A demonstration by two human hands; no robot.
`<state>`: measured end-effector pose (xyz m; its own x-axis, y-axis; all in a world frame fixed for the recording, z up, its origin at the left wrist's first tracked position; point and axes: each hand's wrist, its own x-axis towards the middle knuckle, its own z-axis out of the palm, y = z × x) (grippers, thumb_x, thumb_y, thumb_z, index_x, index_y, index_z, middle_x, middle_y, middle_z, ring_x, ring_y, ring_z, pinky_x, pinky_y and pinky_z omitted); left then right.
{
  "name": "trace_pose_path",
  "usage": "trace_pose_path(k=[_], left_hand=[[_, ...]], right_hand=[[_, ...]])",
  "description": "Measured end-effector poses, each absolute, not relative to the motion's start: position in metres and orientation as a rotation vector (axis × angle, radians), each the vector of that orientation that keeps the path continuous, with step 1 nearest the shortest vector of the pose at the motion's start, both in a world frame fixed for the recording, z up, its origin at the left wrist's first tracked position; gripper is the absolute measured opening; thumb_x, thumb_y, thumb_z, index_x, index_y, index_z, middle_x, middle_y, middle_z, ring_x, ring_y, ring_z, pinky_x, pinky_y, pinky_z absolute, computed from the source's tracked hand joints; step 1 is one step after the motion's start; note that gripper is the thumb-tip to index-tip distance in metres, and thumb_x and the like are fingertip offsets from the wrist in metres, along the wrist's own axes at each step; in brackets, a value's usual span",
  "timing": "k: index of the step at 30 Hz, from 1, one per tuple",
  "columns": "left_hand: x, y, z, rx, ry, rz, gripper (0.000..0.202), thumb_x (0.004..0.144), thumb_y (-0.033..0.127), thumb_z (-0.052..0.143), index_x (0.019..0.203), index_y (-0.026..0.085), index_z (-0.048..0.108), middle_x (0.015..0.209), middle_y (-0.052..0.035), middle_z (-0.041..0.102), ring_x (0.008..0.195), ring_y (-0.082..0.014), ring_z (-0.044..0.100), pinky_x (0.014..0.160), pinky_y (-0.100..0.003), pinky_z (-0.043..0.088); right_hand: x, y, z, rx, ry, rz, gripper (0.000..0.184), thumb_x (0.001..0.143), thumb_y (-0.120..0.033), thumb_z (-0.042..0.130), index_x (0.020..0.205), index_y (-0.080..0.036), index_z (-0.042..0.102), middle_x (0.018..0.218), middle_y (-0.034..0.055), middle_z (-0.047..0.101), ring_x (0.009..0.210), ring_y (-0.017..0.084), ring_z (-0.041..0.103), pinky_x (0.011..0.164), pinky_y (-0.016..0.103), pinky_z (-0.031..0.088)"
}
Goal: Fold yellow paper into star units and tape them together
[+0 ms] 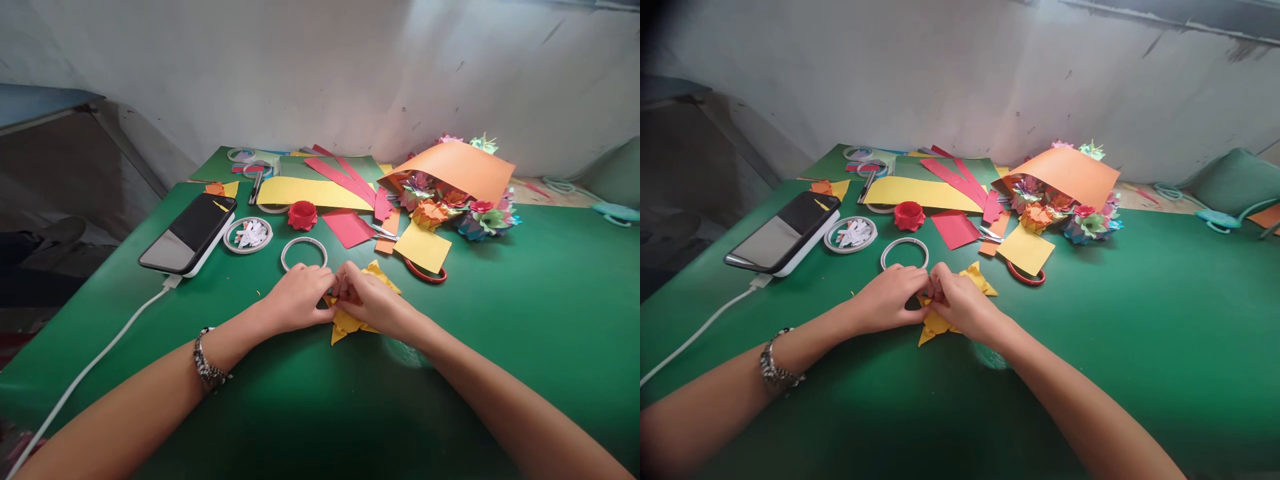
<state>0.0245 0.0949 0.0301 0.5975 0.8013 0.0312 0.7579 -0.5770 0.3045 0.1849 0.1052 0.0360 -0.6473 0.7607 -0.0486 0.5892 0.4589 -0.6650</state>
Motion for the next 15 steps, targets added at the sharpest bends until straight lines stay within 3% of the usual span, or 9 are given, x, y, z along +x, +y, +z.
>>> trace_pose_path(k=[6, 15], left_hand=[[0.0274, 0.0952, 0.0286, 2.469, 1.312, 0.261, 0.013, 0.071, 0.03, 0.051, 0.076, 0.018, 0.049, 0.073, 0.0012, 0.054, 0.073, -0.0177, 0.052, 0.061, -0.029, 0.031], [0.028, 0.0937, 0.0299, 2.475, 1.325, 0.241, 0.018, 0.07, 0.035, 0.05, 0.076, 0.018, 0.047, 0.08, -0.0008, 0.055, 0.079, -0.0198, 0.053, 0.065, -0.031, 0.034]], right_hand=[[0.1867, 0.1066, 0.0366, -1.193, -2.525, 0.745, 0.021, 0.07, -0.011, 0.05, 0.075, -0.021, 0.032, 0.068, -0.0034, 0.044, 0.059, 0.01, 0.04, 0.053, 0.02, 0.029], [0.1882, 0.1077, 0.0393, -1.184, -2.601, 0.633, 0.018, 0.069, -0.002, 0.038, 0.075, -0.019, 0.038, 0.075, 0.0018, 0.053, 0.07, 0.014, 0.044, 0.062, 0.025, 0.034]])
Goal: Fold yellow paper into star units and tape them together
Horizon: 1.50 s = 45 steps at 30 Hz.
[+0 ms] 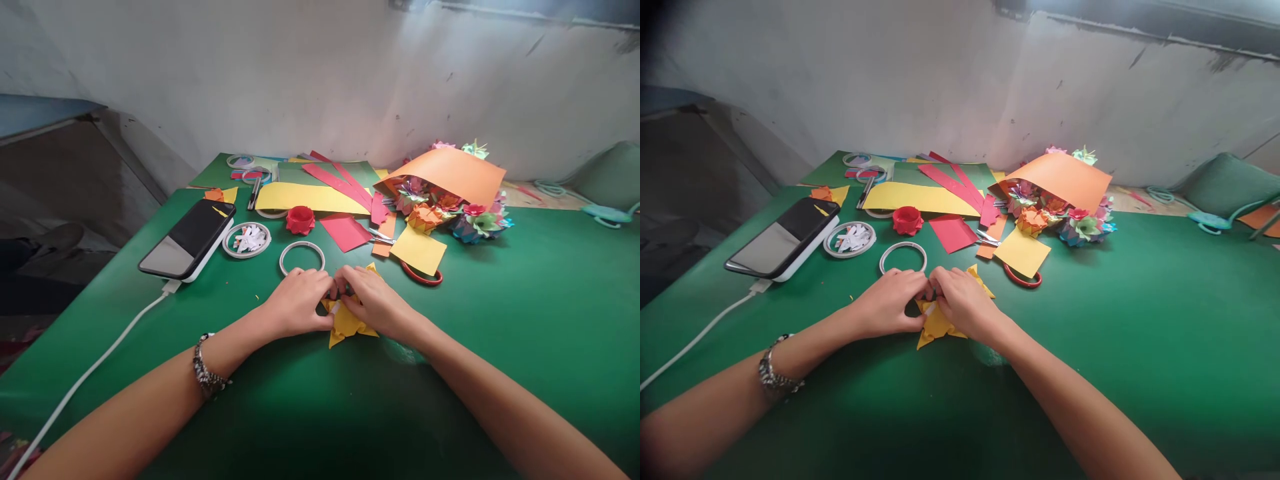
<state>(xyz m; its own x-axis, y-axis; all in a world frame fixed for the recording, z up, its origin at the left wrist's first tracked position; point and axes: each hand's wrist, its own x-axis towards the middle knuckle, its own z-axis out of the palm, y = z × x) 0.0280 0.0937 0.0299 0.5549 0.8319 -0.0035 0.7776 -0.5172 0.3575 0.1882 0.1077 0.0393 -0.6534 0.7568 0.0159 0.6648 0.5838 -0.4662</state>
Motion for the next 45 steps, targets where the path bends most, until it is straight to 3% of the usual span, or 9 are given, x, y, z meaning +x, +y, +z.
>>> trace_pose_path(k=[7, 12, 14, 17, 23, 27, 31, 40, 45], left_hand=[[0.028, 0.092, 0.03, 2.507, 1.316, 0.249, 0.02, 0.074, 0.037, 0.045, 0.079, 0.017, 0.049, 0.081, -0.0017, 0.054, 0.078, -0.0194, 0.052, 0.066, -0.032, 0.035], [0.02, 0.093, 0.037, 2.522, 1.263, 0.278, 0.018, 0.073, 0.032, 0.045, 0.082, 0.018, 0.052, 0.08, -0.001, 0.053, 0.073, -0.0173, 0.052, 0.062, -0.029, 0.037], [0.013, 0.094, 0.042, 2.476, 1.284, 0.328, 0.02, 0.073, 0.029, 0.045, 0.088, 0.018, 0.052, 0.085, -0.0016, 0.054, 0.077, -0.0173, 0.053, 0.062, -0.028, 0.039], [0.0, 0.099, 0.048, 2.489, 1.36, 0.44, 0.024, 0.071, 0.023, 0.047, 0.094, 0.018, 0.051, 0.098, -0.0044, 0.054, 0.092, -0.0195, 0.05, 0.075, -0.03, 0.04], [-0.004, 0.106, 0.045, 2.556, 1.457, 0.138, 0.012, 0.077, 0.021, 0.048, 0.082, 0.016, 0.058, 0.078, -0.0041, 0.061, 0.074, -0.0195, 0.055, 0.065, -0.031, 0.04], [0.008, 0.102, 0.04, 2.339, 1.419, 0.618, 0.013, 0.081, 0.023, 0.047, 0.083, 0.016, 0.058, 0.08, -0.0025, 0.061, 0.073, -0.0156, 0.056, 0.065, -0.027, 0.042], [0.018, 0.098, 0.04, 2.009, 1.227, 1.017, 0.017, 0.08, 0.03, 0.049, 0.083, 0.015, 0.057, 0.077, -0.0006, 0.06, 0.072, -0.0122, 0.055, 0.066, -0.023, 0.045], [0.021, 0.093, 0.042, 1.946, 1.021, 1.041, 0.013, 0.08, 0.024, 0.05, 0.085, 0.017, 0.059, 0.085, -0.0012, 0.064, 0.08, -0.0131, 0.058, 0.073, -0.024, 0.045], [0.024, 0.093, 0.038, 2.099, 1.036, 1.016, 0.011, 0.078, 0.022, 0.049, 0.083, 0.017, 0.058, 0.086, -0.0015, 0.065, 0.079, -0.0132, 0.058, 0.072, -0.024, 0.046]], right_hand=[[0.194, 0.104, 0.042, -1.152, -2.58, 0.763, 0.014, 0.072, -0.009, 0.045, 0.082, -0.019, 0.043, 0.079, 0.0017, 0.054, 0.075, 0.015, 0.045, 0.064, 0.026, 0.037], [0.195, 0.106, 0.042, -1.115, -2.532, 0.83, 0.017, 0.073, -0.004, 0.042, 0.082, -0.019, 0.043, 0.078, 0.0003, 0.052, 0.07, 0.012, 0.045, 0.063, 0.025, 0.035], [0.194, 0.106, 0.042, -1.098, -2.553, 0.816, 0.019, 0.073, -0.003, 0.041, 0.083, -0.018, 0.044, 0.078, 0.0004, 0.053, 0.071, 0.012, 0.046, 0.066, 0.027, 0.035], [0.194, 0.106, 0.041, -1.076, -2.603, 0.766, 0.02, 0.074, -0.001, 0.04, 0.083, -0.018, 0.046, 0.076, 0.0002, 0.054, 0.072, 0.013, 0.048, 0.072, 0.031, 0.034], [0.193, 0.113, 0.035, -1.064, -2.504, 0.664, 0.012, 0.075, -0.007, 0.044, 0.077, -0.017, 0.051, 0.073, 0.0005, 0.057, 0.068, 0.012, 0.053, 0.074, 0.033, 0.036], [0.191, 0.116, 0.034, -1.016, -2.174, 0.593, 0.012, 0.077, -0.015, 0.047, 0.088, -0.018, 0.052, 0.079, 0.0029, 0.059, 0.071, 0.012, 0.055, 0.067, 0.029, 0.043], [0.187, 0.111, 0.036, -0.91, -2.032, 0.591, 0.029, 0.075, -0.019, 0.053, 0.104, -0.018, 0.049, 0.096, 0.0063, 0.058, 0.076, 0.012, 0.058, 0.071, 0.028, 0.049], [0.184, 0.103, 0.036, -0.779, -1.899, 0.588, 0.052, 0.076, -0.015, 0.053, 0.124, -0.025, 0.036, 0.109, 0.0075, 0.055, 0.084, 0.013, 0.06, 0.077, 0.031, 0.051], [0.189, 0.103, 0.04, -0.77, -1.922, 0.511, 0.048, 0.076, -0.017, 0.053, 0.122, -0.025, 0.042, 0.104, 0.0057, 0.058, 0.082, 0.013, 0.06, 0.077, 0.03, 0.052]])
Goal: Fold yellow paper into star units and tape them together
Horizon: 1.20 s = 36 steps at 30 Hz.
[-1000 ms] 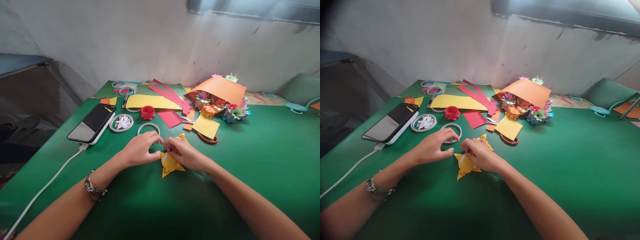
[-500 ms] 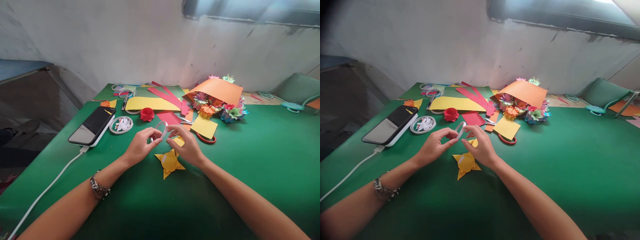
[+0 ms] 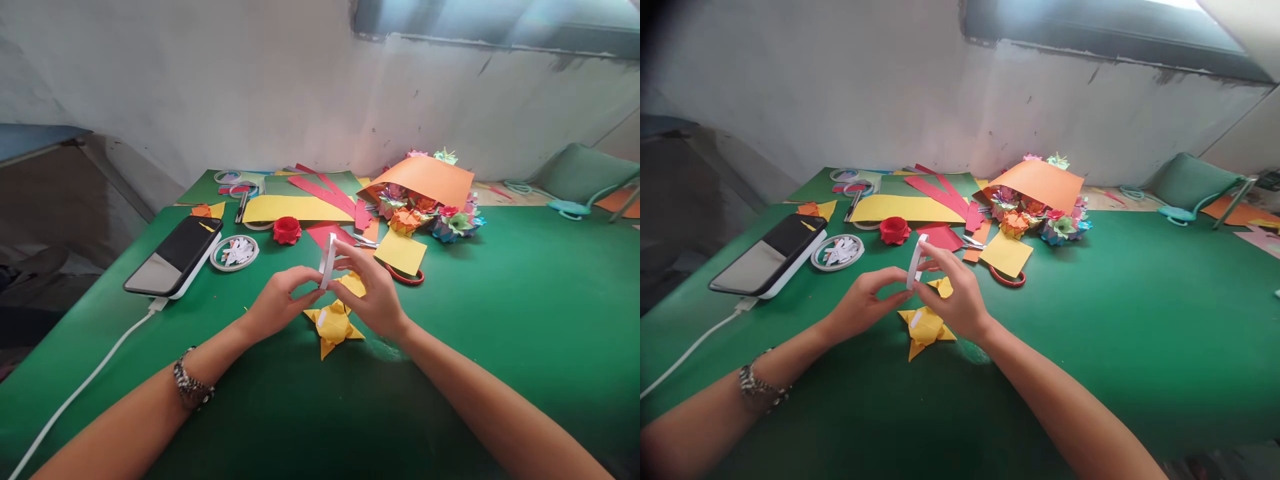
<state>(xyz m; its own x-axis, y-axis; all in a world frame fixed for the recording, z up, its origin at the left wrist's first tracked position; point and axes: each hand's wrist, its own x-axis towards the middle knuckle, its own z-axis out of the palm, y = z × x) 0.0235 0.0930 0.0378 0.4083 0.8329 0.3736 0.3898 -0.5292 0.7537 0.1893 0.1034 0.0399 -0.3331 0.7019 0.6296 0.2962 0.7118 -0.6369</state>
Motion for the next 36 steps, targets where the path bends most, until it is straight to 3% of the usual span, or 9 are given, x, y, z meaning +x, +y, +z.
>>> trace_pose_path(k=[6, 15, 22, 28, 36], left_hand=[[0.0237, 0.0921, 0.0375, 2.287, 1.077, 1.032, 0.014, 0.081, 0.026, 0.045, 0.078, 0.017, 0.056, 0.077, -0.0018, 0.064, 0.071, -0.0125, 0.057, 0.066, -0.023, 0.045], [0.027, 0.0918, 0.0324, 2.265, 1.161, 1.051, 0.016, 0.081, 0.029, 0.046, 0.074, 0.017, 0.055, 0.07, 0.0007, 0.062, 0.064, -0.0109, 0.056, 0.061, -0.02, 0.044], [0.0284, 0.0907, 0.0295, 2.338, 1.16, 1.125, 0.01, 0.081, 0.023, 0.049, 0.076, 0.016, 0.053, 0.07, 0.0008, 0.061, 0.065, -0.0102, 0.054, 0.062, -0.019, 0.043], [0.0294, 0.0887, 0.0321, 2.412, 1.169, 1.051, 0.015, 0.082, 0.023, 0.047, 0.068, 0.017, 0.051, 0.065, 0.0019, 0.059, 0.061, -0.0105, 0.052, 0.059, -0.02, 0.042], [0.0262, 0.0903, 0.0292, 2.52, 1.124, 1.029, 0.018, 0.084, 0.024, 0.042, 0.072, 0.015, 0.053, 0.067, -0.0027, 0.061, 0.063, -0.0137, 0.056, 0.057, -0.023, 0.043]], right_hand=[[0.1877, 0.0983, 0.0427, -0.754, -1.959, 0.246, 0.028, 0.077, -0.019, 0.055, 0.105, -0.024, 0.057, 0.097, 0.0044, 0.061, 0.089, 0.015, 0.059, 0.077, 0.028, 0.051], [0.183, 0.096, 0.0376, -0.834, -1.943, -0.006, 0.021, 0.081, -0.019, 0.05, 0.095, -0.028, 0.064, 0.093, 0.005, 0.061, 0.081, 0.016, 0.057, 0.072, 0.033, 0.051], [0.1825, 0.0962, 0.0396, -0.78, -2.005, -0.025, 0.024, 0.082, -0.011, 0.047, 0.102, -0.018, 0.056, 0.09, 0.0072, 0.063, 0.087, 0.015, 0.059, 0.077, 0.028, 0.05], [0.185, 0.1006, 0.0405, -0.598, -2.11, -0.054, 0.042, 0.082, -0.006, 0.041, 0.121, -0.023, 0.04, 0.089, 0.0028, 0.064, 0.082, 0.012, 0.059, 0.075, 0.026, 0.049], [0.1836, 0.0996, 0.0419, -0.614, -2.153, 0.07, 0.035, 0.083, -0.007, 0.041, 0.115, -0.022, 0.043, 0.092, 0.0046, 0.059, 0.083, 0.013, 0.055, 0.073, 0.026, 0.048]])
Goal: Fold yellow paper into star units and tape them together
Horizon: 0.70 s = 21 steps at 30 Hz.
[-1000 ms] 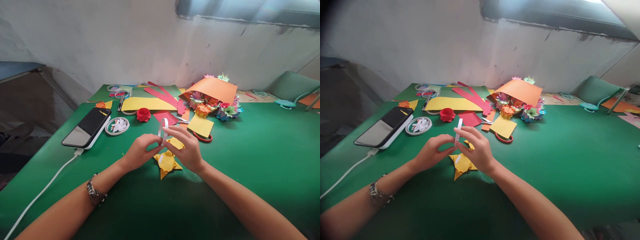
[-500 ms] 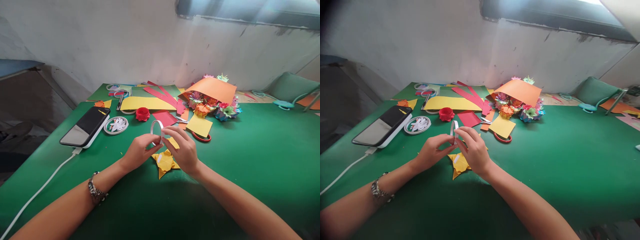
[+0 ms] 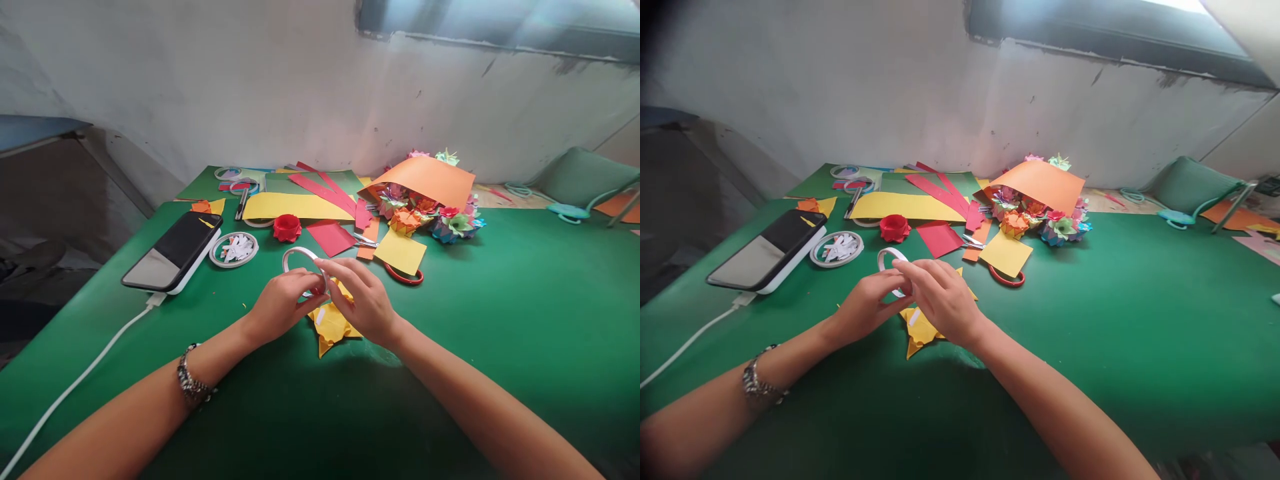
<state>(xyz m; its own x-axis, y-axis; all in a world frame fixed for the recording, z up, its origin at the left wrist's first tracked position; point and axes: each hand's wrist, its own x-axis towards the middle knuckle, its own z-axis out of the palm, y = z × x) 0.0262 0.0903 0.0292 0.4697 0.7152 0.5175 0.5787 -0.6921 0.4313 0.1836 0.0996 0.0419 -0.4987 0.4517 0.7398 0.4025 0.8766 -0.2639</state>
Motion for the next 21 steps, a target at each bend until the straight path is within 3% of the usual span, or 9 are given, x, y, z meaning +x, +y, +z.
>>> trace_pose_path(k=[12, 21], left_hand=[[0.0307, 0.0858, 0.0313, 2.361, 1.07, 0.999, 0.012, 0.08, 0.023, 0.05, 0.07, 0.016, 0.05, 0.065, 0.0, 0.058, 0.06, -0.011, 0.053, 0.053, -0.019, 0.041], [0.0263, 0.0892, 0.0337, 2.246, 1.148, 1.112, 0.012, 0.08, 0.019, 0.046, 0.069, 0.017, 0.044, 0.06, 0.0054, 0.043, 0.054, -0.0065, 0.043, 0.051, -0.015, 0.035]], right_hand=[[0.1847, 0.0993, 0.0431, -0.657, -2.13, 0.42, 0.029, 0.083, -0.007, 0.04, 0.109, -0.018, 0.047, 0.078, 0.0023, 0.046, 0.073, 0.011, 0.048, 0.065, 0.023, 0.046], [0.1865, 0.101, 0.0428, -0.593, -2.095, 0.259, 0.018, 0.079, -0.008, 0.049, 0.091, -0.018, 0.058, 0.073, 0.0019, 0.052, 0.068, 0.01, 0.05, 0.06, 0.022, 0.046]])
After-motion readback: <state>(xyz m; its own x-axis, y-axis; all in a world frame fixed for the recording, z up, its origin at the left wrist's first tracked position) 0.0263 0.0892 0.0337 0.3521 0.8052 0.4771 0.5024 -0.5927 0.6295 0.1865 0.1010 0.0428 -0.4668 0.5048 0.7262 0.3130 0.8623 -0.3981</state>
